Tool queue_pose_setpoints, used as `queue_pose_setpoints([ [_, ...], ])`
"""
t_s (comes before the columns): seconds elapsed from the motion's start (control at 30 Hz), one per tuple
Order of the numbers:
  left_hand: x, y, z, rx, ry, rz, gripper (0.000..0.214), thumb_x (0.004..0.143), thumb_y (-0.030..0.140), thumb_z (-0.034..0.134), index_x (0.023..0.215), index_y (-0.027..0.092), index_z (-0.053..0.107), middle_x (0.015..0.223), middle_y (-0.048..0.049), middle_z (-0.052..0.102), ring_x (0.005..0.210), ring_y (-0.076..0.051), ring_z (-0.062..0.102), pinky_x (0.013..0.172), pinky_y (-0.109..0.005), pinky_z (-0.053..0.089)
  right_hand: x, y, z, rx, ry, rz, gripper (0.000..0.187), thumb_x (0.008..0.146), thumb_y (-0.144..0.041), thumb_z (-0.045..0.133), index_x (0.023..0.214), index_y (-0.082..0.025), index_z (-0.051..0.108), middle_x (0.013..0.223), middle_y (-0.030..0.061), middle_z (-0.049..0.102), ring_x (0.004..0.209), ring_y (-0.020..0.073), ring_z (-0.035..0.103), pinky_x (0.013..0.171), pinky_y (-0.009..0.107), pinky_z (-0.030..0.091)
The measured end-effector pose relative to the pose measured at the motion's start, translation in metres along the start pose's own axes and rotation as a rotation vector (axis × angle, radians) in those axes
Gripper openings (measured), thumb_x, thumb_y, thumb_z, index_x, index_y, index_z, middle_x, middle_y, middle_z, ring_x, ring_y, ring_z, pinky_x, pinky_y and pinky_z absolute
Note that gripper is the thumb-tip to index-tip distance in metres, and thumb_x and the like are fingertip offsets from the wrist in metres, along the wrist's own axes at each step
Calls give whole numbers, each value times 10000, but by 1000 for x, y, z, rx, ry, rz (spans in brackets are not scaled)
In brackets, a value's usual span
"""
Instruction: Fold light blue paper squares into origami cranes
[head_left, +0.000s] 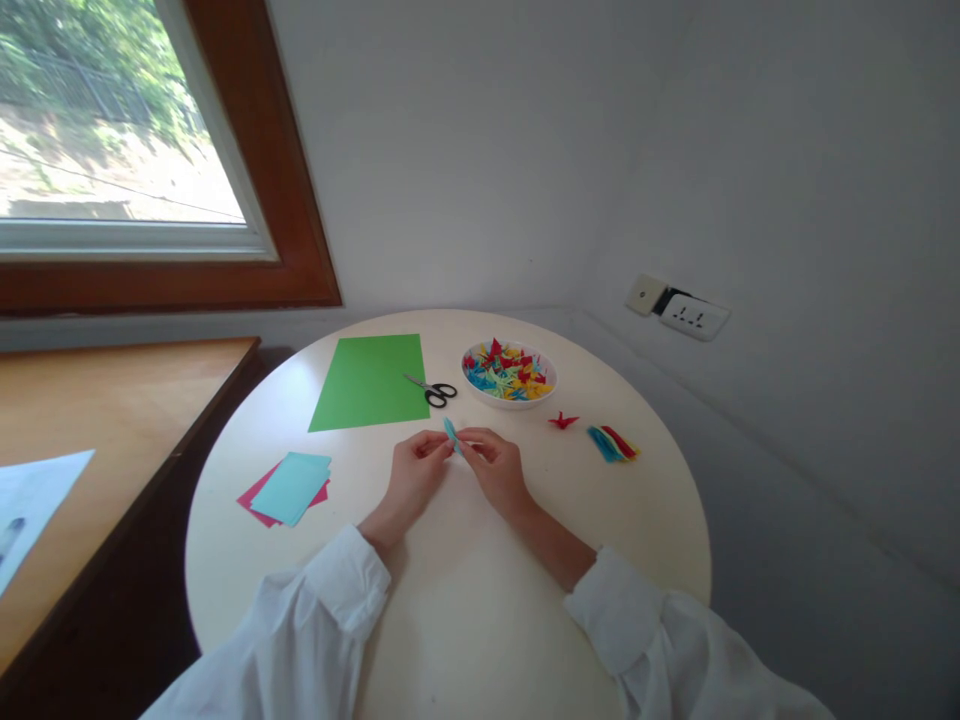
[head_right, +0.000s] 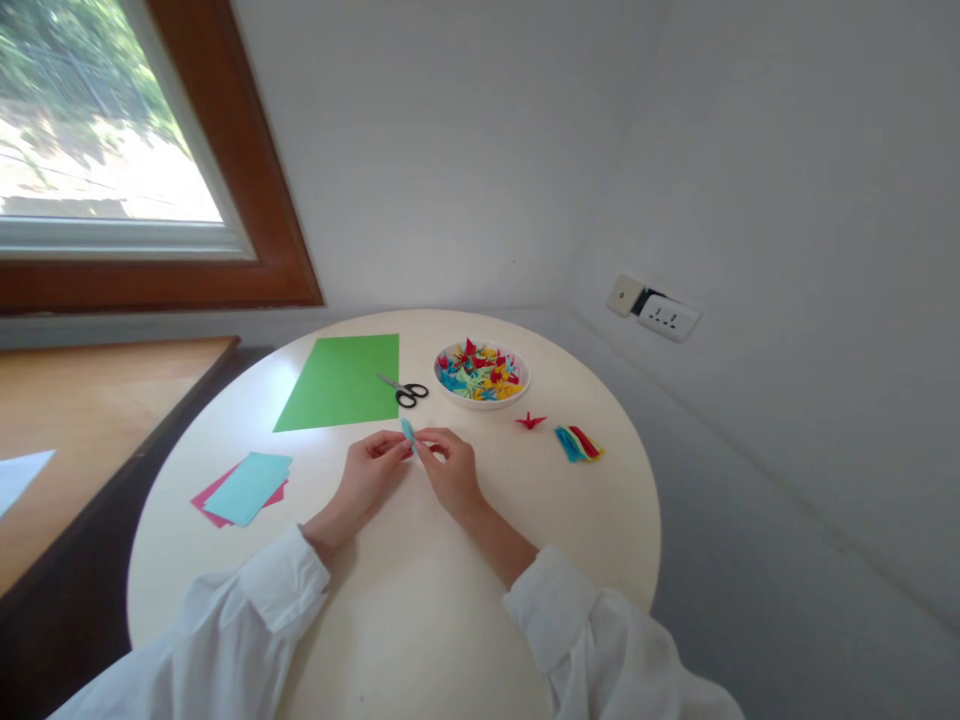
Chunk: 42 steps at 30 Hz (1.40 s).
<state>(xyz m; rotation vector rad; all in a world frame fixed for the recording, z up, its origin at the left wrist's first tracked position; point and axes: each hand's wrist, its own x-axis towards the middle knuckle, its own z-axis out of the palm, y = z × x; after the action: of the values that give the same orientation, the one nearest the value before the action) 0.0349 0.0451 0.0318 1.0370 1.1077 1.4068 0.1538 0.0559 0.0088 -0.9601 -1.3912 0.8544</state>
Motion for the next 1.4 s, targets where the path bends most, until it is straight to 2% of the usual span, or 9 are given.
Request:
queue_pose_setpoints([
  [0.17, 2, -1, -2, 111, 17, 83, 108, 574, 218, 684, 645, 138, 671, 647, -42, 680, 625, -154, 607, 650, -268, 456, 0, -1, 0, -32, 4, -47, 122, 722, -223, 581, 793, -192, 676, 860, 57, 659, 824, 178, 612, 717, 309, 513],
  [0.3, 2, 0, -1, 104, 28, 95, 105, 564, 214, 691, 626, 140, 651, 635, -37, 671, 624, -155, 611, 646, -271, 464, 0, -3, -1, -93, 9, -93, 124, 724, -191, 570, 790, -199, 675, 849, 54, 657, 821, 175, 610, 719, 310, 509],
  [0.43, 0, 2, 1, -49, 42, 1, 176, 533, 208, 726, 658, 134, 627, 642, -25, 666, 627, -136, 612, 665, -263, 460, 0, -8, 0, -145, 20, -142, 129, 739, -181, 555, 791, -203, 670, 846, 57, 657, 820, 176, 607, 724, 315, 504],
  [0.57, -1, 4, 1, -208, -3, -112, 247, 522, 206, 740, 737, 123, 649, 717, -46, 686, 679, -130, 617, 716, -264, 450, 0, -11, 2, -156, 34, -181, 135, 759, -180, 537, 801, -203, 663, 855, 60, 654, 831, 174, 603, 757, 321, 497],
  [0.77, 1, 2, 0, -322, -64, -177, 206, 519, 184, 742, 700, 109, 679, 738, -62, 685, 693, -124, 601, 722, -256, 439, 0, -11, 3, -165, 43, -203, 125, 760, -181, 540, 796, -185, 659, 843, 67, 659, 816, 172, 608, 738, 307, 499],
  [0.97, 2, 0, -2, -286, -45, -149, 199, 508, 213, 755, 657, 113, 669, 698, -51, 682, 684, -123, 600, 752, -267, 435, 2, -8, 2, -149, 14, -165, 123, 750, -176, 554, 799, -196, 665, 837, 54, 675, 804, 170, 619, 748, 310, 494],
  [1.4, 1, -3, 0, -119, 29, -81, 158, 529, 208, 726, 634, 113, 656, 661, -44, 671, 635, -127, 586, 678, -261, 422, 2, -8, 2, -224, 18, -136, 121, 723, -173, 556, 759, -188, 671, 818, 69, 676, 801, 190, 609, 707, 322, 484],
])
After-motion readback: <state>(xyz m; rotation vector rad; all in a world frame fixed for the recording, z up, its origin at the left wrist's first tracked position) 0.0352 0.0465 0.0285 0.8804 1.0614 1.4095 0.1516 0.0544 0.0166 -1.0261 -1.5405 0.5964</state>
